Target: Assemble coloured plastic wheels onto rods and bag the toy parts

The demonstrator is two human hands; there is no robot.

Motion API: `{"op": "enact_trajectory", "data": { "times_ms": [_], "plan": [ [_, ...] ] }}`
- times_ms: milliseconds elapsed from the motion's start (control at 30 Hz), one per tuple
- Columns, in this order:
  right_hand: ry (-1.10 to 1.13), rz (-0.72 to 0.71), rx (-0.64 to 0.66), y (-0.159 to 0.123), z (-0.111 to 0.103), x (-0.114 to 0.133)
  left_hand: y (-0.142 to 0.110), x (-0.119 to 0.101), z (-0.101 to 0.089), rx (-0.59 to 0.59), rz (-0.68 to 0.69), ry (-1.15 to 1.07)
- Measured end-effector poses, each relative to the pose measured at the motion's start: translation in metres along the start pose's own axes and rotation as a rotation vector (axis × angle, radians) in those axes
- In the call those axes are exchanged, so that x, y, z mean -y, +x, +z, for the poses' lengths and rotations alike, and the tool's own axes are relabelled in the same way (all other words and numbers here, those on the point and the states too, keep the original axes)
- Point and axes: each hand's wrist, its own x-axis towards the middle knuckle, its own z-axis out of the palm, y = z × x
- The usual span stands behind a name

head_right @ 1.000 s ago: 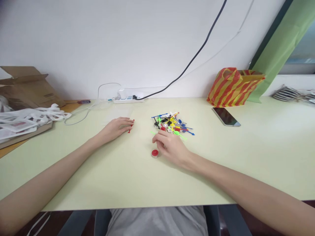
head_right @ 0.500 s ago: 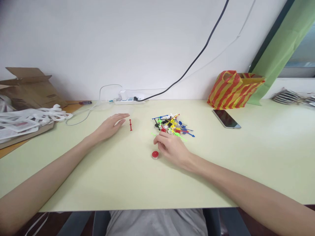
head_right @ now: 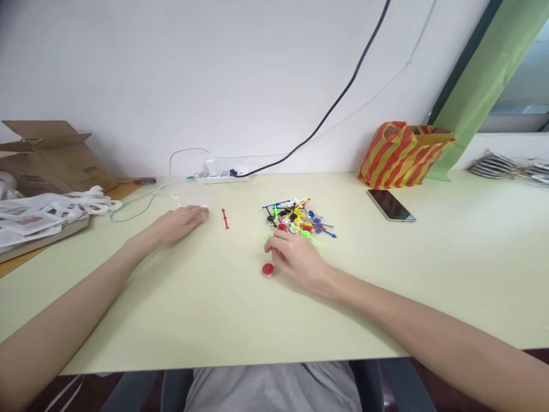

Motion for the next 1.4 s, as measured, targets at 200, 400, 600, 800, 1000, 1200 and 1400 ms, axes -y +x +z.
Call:
{"op": "enact_trajectory", "data": {
  "times_ms": [200, 400, 600, 800, 1000, 1200, 1400],
  "plan": [
    [0.001, 0.002, 0.000, 0.000, 0.000, 0.000, 0.002, -0.046, -0.005, -0.221, 0.084, -0.108],
    [0.017, 0.006, -0.025, 0.001, 0.000, 0.003, 0.016, -0.055, 0.012, -0.239, 0.149, -0.097],
    [0.095, -0.030, 0.065, 0.001, -0.004, 0.006, 0.020, -0.048, 0.018, -0.264, 0.142, -0.144],
    [0.122, -0.045, 0.136, 0.005, -0.005, 0.001, 0.018, -0.054, 0.015, -0.356, 0.148, -0.154],
    [0.030, 0.026, 0.050, 0.018, 0.003, -0.002, 0.004, -0.085, -0.001, -0.517, 0.265, -0.240],
    [-0.119, 0.037, -0.191, 0.022, -0.021, -0.024, -0.027, -0.144, -0.012, -0.327, 0.648, -0.354],
    [-0.293, 0.150, -0.158, 0.027, -0.025, -0.045, -0.042, -0.169, -0.007, -0.240, 0.868, -0.339]
  ]
}}
